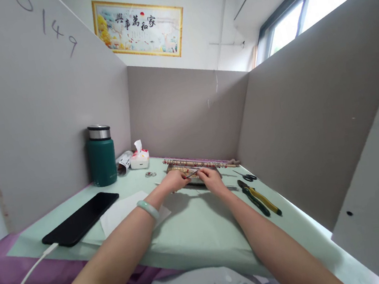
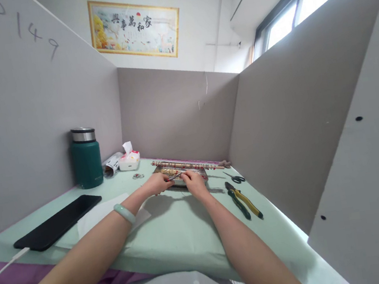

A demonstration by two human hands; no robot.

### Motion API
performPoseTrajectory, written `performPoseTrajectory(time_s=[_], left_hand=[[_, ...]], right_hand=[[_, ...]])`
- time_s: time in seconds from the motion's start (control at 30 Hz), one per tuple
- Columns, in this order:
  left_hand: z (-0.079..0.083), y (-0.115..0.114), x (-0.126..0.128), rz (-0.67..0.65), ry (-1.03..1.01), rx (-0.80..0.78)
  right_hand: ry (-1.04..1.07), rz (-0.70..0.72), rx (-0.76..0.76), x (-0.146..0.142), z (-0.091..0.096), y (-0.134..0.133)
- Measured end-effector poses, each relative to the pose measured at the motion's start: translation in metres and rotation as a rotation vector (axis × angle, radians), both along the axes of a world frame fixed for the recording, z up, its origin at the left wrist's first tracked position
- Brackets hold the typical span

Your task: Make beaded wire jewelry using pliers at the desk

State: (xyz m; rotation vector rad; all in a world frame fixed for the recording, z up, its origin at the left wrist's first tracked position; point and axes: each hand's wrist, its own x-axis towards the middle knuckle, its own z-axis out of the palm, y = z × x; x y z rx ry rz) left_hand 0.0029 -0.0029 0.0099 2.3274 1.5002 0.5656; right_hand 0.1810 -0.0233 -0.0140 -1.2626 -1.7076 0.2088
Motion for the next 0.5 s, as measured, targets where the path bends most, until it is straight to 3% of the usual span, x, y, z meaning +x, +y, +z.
performPoseTrajectory(time_s=[0.33, 0.5], left_hand=[[0.0036, -0.0033, -0.0075, -0.167, -0.301, -0.486], [0.0067, -0.0077, -0.0084, -0.206, -0.328, -0.574]], right_hand=[[-0.126, 0.006, 0.154, 0.0001, -0.0028, 0.0001], [-0.192, -0.042, 0.158, 0.0, -0.0035, -0.0024]])
